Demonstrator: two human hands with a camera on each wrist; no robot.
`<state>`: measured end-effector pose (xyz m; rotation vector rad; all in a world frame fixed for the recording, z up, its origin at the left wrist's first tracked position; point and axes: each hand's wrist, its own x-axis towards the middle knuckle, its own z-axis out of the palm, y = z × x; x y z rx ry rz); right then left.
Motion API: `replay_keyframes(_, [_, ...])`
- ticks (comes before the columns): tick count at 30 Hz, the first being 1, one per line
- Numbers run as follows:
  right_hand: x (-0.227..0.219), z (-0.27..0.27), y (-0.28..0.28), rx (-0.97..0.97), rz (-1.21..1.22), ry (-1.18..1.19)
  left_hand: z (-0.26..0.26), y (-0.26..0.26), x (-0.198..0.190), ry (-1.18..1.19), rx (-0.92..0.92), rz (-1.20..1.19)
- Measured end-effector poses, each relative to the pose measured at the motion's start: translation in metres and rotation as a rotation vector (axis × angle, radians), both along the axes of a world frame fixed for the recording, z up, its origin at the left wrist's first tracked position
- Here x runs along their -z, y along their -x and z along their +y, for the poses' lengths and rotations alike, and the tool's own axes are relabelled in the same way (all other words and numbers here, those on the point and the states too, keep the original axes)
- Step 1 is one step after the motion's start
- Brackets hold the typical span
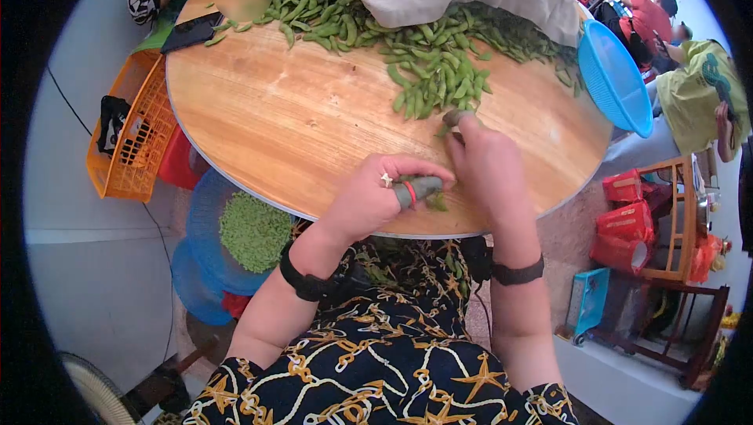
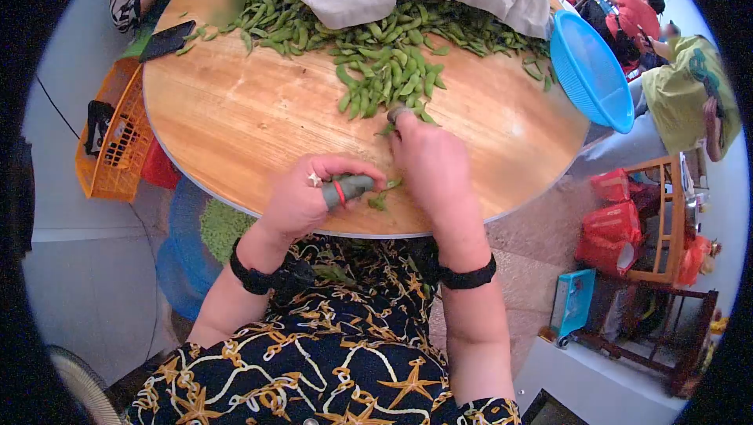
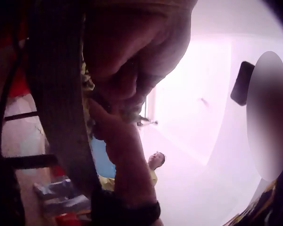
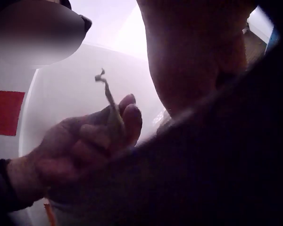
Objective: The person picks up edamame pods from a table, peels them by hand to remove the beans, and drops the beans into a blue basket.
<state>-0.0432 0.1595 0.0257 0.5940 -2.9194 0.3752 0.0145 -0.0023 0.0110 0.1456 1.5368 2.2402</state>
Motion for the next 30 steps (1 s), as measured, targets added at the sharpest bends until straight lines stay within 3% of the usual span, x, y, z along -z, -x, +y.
replay_keyframes(1, [0.0, -0.001, -0.001, 0.011, -0.013, -0.031, 0.003, 0.0, -0.002, 0.094, -0.097, 0.051])
replay_keyframes(2, [0.002, -0.001, 0.0, 0.009, -0.015, -0.033, 0.005, 0.0, 0.002, 0.092, -0.098, 0.049])
replay_keyframes(4, [0.006, -0.001, 0.002, 0.008, 0.037, 0.03, 0.006, 0.002, 0.011, 0.044, -0.32, 0.152])
replay_keyframes(5, [0.005, -0.001, 0.001, 0.01, 0.041, 0.031, 0.006, 0.003, 0.012, 0.044, -0.318, 0.156])
replay_keyframes(7, [0.002, -0.002, -0.009, -0.065, -0.104, 0.518, 0.007, 0.003, 0.013, -0.046, -0.412, 0.092])
replay_keyframes(8, [0.0, -0.002, -0.015, -0.065, -0.104, 0.515, 0.006, 0.003, 0.012, -0.049, -0.413, 0.091])
replay_keyframes(10, [-0.005, -0.004, -0.028, -0.012, -0.698, 1.016, 0.002, 0.003, 0.005, -0.183, -0.331, -0.025])
replay_keyframes(11, [-0.006, -0.005, -0.032, 0.02, -0.79, 1.12, 0.0, 0.003, 0.006, -0.182, -0.33, -0.026])
replay_keyframes(13, [-0.003, -0.003, -0.035, 0.014, -0.828, 1.145, -0.002, 0.003, 0.008, -0.156, -0.309, 0.074])
replay_keyframes(20, [-0.01, -0.006, -0.046, -0.075, -1.081, 1.342, -0.007, 0.004, 0.014, -0.365, -0.337, -0.016])
replay_keyframes(24, [-0.006, -0.005, -0.045, -0.08, -1.085, 1.308, -0.004, 0.004, 0.016, -0.259, -0.38, 0.0])
replay_keyframes(26, [-0.006, -0.006, -0.046, -0.063, -0.966, 1.182, -0.002, 0.003, 0.013, -0.204, -0.391, 0.013])
replay_keyframes(28, [-0.006, -0.007, -0.048, -0.057, -0.904, 1.134, 0.001, 0.002, 0.008, 0.074, -0.42, 0.136])
replay_keyframes(30, [-0.006, -0.006, -0.049, -0.051, -0.845, 1.082, -0.006, 0.003, 0.011, -0.016, -0.321, 0.058])
